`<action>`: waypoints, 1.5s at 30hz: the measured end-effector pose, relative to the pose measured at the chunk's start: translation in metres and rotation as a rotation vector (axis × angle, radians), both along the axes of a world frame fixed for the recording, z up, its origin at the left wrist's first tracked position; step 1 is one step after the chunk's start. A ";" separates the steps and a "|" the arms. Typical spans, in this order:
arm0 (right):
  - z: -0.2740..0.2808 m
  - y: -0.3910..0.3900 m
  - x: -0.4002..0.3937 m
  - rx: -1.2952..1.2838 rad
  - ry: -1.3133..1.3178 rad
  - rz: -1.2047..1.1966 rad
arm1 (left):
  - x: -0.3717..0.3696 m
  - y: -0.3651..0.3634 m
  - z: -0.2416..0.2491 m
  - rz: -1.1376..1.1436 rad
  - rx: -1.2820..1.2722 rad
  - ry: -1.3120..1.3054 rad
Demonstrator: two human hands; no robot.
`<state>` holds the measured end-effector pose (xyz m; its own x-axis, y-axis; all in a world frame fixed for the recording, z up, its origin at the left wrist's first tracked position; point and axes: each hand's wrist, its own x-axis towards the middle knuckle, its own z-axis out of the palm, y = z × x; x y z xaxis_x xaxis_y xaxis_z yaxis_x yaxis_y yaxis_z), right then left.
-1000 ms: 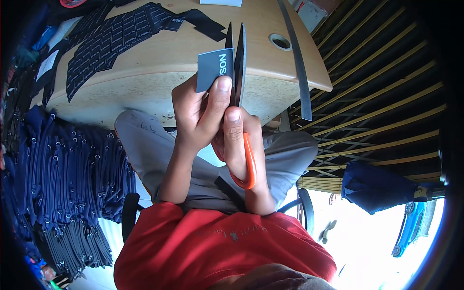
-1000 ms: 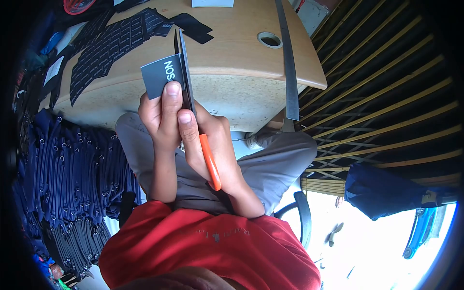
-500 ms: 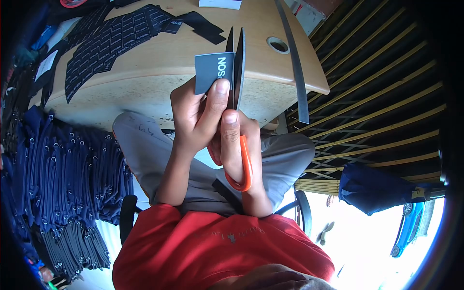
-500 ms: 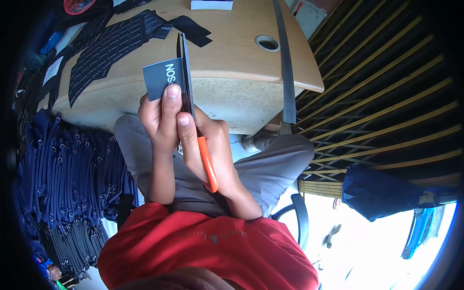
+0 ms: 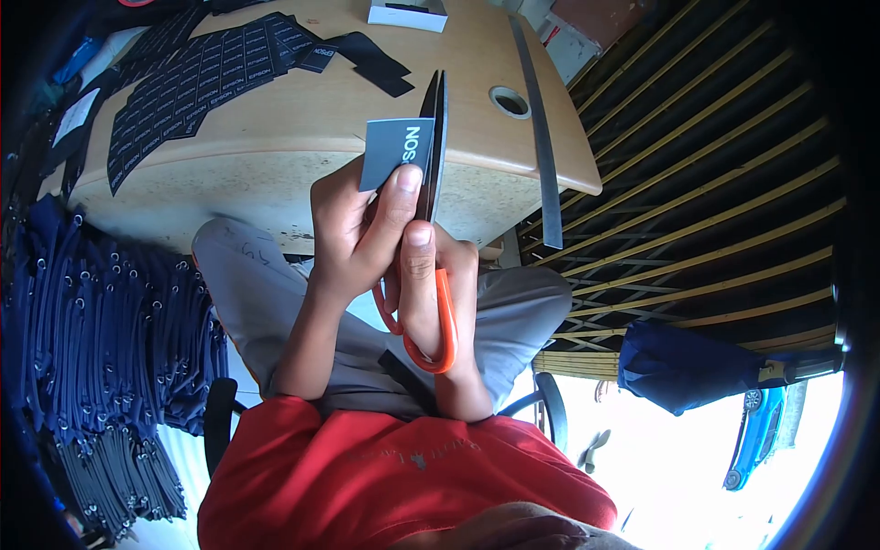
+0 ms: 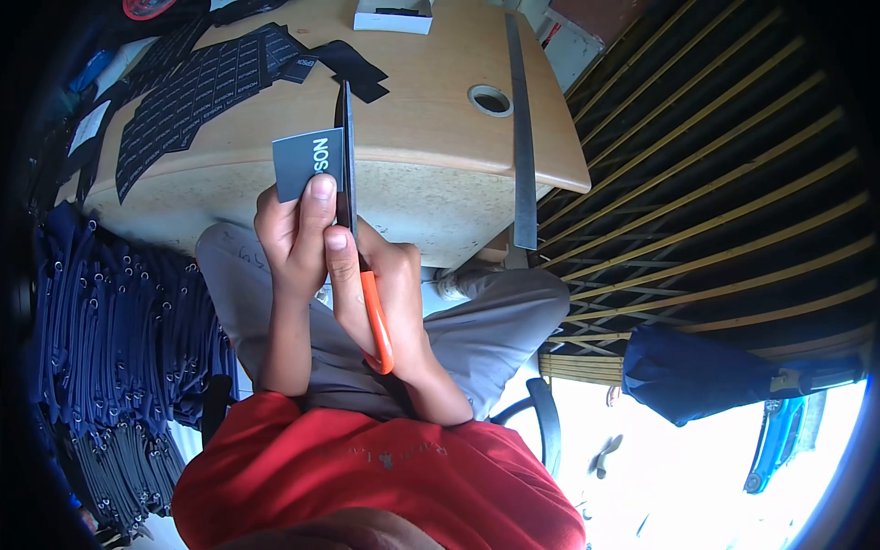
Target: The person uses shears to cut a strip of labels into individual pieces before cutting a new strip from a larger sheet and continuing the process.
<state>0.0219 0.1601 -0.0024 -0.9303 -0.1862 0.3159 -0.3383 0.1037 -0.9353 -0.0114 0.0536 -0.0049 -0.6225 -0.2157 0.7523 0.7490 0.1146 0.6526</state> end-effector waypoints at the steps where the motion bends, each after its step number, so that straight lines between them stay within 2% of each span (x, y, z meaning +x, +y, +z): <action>1: 0.000 0.000 0.000 0.007 0.003 0.001 | -0.001 0.000 0.000 -0.005 -0.006 0.021; 4: 0.001 0.000 0.001 0.041 0.044 -0.014 | 0.001 -0.001 0.001 -0.017 -0.011 -0.007; 7: 0.001 -0.001 0.001 -0.053 -0.007 0.005 | -0.001 0.001 0.001 -0.006 0.018 0.013; 10: -0.008 0.001 -0.004 -0.080 0.046 0.101 | 0.001 -0.001 0.002 -0.052 0.059 -0.041; 13: -0.010 0.003 -0.007 -0.093 -0.032 0.236 | 0.001 -0.003 0.002 -0.061 0.085 -0.077; 16: -0.015 -0.005 -0.013 -0.097 0.128 0.162 | -0.003 -0.007 -0.005 -0.041 0.084 -0.099; 20: -0.010 0.003 -0.017 -0.297 0.047 0.188 | -0.014 -0.013 -0.006 -0.097 0.163 -0.055; 22: 0.005 0.014 -0.017 -0.160 0.065 0.060 | -0.022 -0.020 -0.005 -0.137 0.285 -0.124; 24: 0.009 0.031 -0.013 -0.073 0.012 -0.109 | -0.034 -0.030 0.004 -0.149 0.211 -0.163; 27: 0.003 0.055 -0.015 -0.386 0.074 -0.248 | -0.067 -0.041 0.030 0.004 -0.207 -0.305; 28: 0.001 0.064 -0.016 -0.463 0.130 -0.277 | -0.089 -0.044 0.040 0.018 -0.316 -0.270; 30: 0.004 0.076 -0.018 -0.609 0.171 -0.355 | -0.137 -0.046 0.056 0.083 -0.494 -0.263; 32: 0.006 0.091 -0.018 -0.700 0.208 -0.301 | -0.191 -0.043 0.068 0.145 -0.618 -0.273; 33: 0.006 0.097 -0.019 -0.694 0.235 -0.311 | -0.224 -0.044 0.073 0.167 -0.721 -0.369; 35: 0.005 0.109 -0.017 -0.668 0.290 -0.336 | -0.296 -0.050 0.070 0.226 -0.887 -0.391; 37: 0.006 0.118 -0.014 -0.639 0.327 -0.349 | -0.358 -0.057 0.060 0.371 -0.998 -0.439; 38: 0.007 0.120 -0.012 -0.674 0.336 -0.366 | -0.381 -0.060 0.058 0.374 -0.993 -0.441; 39: 0.009 0.122 -0.011 -0.713 0.345 -0.380 | -0.400 -0.063 0.058 0.371 -1.162 -0.533; 40: 0.010 0.123 -0.010 -0.713 0.343 -0.374 | -0.405 -0.064 0.060 0.364 -1.331 -0.628; 43: 0.009 0.130 -0.012 -0.667 0.369 -0.386 | -0.402 -0.060 0.049 0.421 -1.414 -0.568; 45: 0.004 0.132 -0.014 -0.659 0.336 -0.381 | -0.394 -0.062 0.048 0.388 -1.350 -0.544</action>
<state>0.0075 0.2923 0.0016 -0.7289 0.4429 0.5221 -0.6629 -0.2660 -0.6999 -0.4054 -0.0088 0.0435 -0.9515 0.2186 0.2166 0.2400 0.9676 0.0779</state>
